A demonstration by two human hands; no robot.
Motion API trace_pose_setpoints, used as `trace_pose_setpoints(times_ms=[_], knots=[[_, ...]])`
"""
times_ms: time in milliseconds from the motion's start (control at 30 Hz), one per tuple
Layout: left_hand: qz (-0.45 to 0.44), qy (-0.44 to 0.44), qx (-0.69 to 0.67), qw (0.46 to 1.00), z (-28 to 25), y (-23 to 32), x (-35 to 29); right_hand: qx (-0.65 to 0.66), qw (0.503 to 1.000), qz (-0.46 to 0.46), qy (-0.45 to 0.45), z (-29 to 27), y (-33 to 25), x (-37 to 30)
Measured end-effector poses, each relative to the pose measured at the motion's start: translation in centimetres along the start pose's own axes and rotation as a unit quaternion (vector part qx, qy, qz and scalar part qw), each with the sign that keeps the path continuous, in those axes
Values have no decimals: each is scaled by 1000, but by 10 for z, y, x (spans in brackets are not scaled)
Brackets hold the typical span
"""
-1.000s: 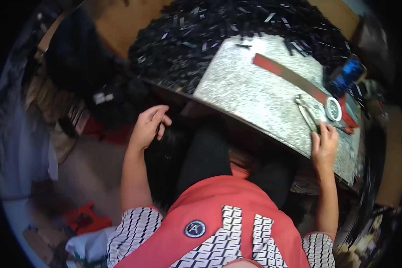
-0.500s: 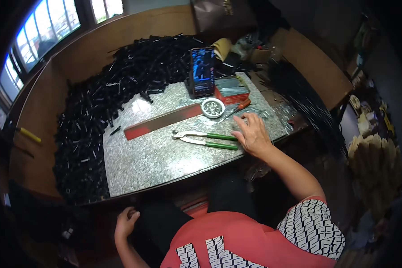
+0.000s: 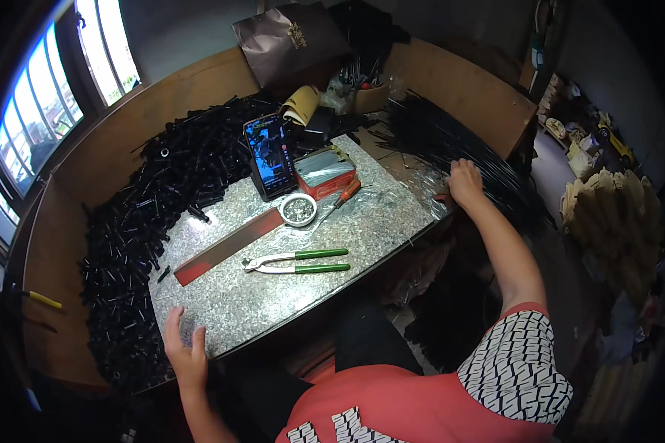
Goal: The recorder is measuring, bundling, and trimming black rods or cables at a manufacturing workstation.
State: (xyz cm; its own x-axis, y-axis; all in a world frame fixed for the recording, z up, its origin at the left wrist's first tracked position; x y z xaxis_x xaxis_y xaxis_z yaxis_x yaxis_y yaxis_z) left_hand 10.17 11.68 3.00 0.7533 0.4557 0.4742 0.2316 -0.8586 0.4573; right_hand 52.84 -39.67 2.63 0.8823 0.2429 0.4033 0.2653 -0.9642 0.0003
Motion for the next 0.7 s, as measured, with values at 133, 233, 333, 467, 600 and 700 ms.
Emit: trace_pose_setpoints(times_ms=[133,233,333,467,600,700], knots=[[-2,-16,127,992,39,-9,-2,-35,996,79,8,19,52,19],[0,-1,107,994,37,-14,-3,-44,992,104,52,17,73,29],[12,6,121,993,37,-14,-6,-30,989,120,84,4,78,37],[14,15,118,993,36,-12,-6,-55,985,114,116,-7,94,49],[-1,19,120,993,34,-12,-6,10,986,158,56,13,114,62],[-6,18,114,993,33,-11,-5,-29,982,179,53,19,115,64]])
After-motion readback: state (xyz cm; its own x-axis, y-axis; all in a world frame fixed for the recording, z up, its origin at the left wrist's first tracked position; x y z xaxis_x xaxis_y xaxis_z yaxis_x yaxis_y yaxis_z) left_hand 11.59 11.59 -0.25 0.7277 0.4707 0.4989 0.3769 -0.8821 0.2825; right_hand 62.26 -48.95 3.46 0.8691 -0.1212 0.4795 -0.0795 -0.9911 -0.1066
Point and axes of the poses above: each hand's wrist, its own x-axis towards the middle knuckle, its own z-axis out of the palm, y = z × x, the point moved 10 cm from there along x, towards the middle knuckle, and after that the axes turned 10 degrees about x, right-handed, at the moved point
